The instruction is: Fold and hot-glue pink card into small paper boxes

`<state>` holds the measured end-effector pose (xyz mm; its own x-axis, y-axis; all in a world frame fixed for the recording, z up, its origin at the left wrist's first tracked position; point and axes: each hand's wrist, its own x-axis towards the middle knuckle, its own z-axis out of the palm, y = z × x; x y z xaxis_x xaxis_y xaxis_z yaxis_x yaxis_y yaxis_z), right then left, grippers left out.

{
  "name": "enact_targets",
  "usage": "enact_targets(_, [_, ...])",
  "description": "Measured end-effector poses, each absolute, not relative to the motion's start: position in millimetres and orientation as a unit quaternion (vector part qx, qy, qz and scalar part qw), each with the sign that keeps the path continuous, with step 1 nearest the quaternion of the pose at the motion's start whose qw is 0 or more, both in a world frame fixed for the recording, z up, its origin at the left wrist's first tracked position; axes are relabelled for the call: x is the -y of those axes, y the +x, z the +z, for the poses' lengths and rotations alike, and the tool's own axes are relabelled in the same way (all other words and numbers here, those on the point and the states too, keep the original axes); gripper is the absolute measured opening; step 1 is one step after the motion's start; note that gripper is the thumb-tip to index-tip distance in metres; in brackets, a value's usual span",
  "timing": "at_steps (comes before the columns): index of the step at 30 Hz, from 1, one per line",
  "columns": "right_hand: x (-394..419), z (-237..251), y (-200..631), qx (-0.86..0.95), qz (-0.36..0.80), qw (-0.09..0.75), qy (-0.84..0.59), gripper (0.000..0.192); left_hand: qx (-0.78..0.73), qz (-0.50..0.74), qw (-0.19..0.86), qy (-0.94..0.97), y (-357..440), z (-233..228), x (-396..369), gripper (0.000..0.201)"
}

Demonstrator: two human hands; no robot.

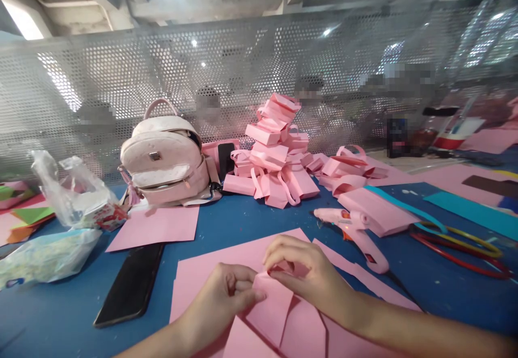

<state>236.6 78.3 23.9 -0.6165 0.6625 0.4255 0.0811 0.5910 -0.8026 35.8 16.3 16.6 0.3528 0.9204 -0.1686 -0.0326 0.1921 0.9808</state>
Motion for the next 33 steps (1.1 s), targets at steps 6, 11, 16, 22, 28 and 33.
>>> enact_targets(6, [-78, 22, 235, 0.831, 0.358, 0.371, -0.209, 0.012, -0.432, 0.369, 0.642, 0.516, 36, 16, -17, 0.044])
enact_targets(11, [-77, 24, 236, 0.836, 0.335, 0.386, -0.201, 0.016, -0.433, 0.365, 0.643, 0.515, 35, 16, -17, 0.041])
enact_targets(16, [-78, 24, 237, 0.829, 0.348, 0.38, -0.217, 0.013, -0.433, 0.367, 0.643, 0.514, 35, 15, -16, 0.04])
enact_targets(22, [-77, 23, 236, 0.829, 0.358, 0.369, -0.221, 0.007, -0.432, 0.371, 0.64, 0.516, 36, 16, -16, 0.04])
enact_targets(28, [-77, 27, 234, 0.831, 0.355, 0.368, -0.219, 0.011, -0.434, 0.381, 0.632, 0.516, 34, 14, -16, 0.042])
enact_targets(33, [-77, 32, 234, 0.845, 0.365, 0.327, -0.216, 0.005, -0.437, 0.4, 0.619, 0.515, 35, 13, -16, 0.047])
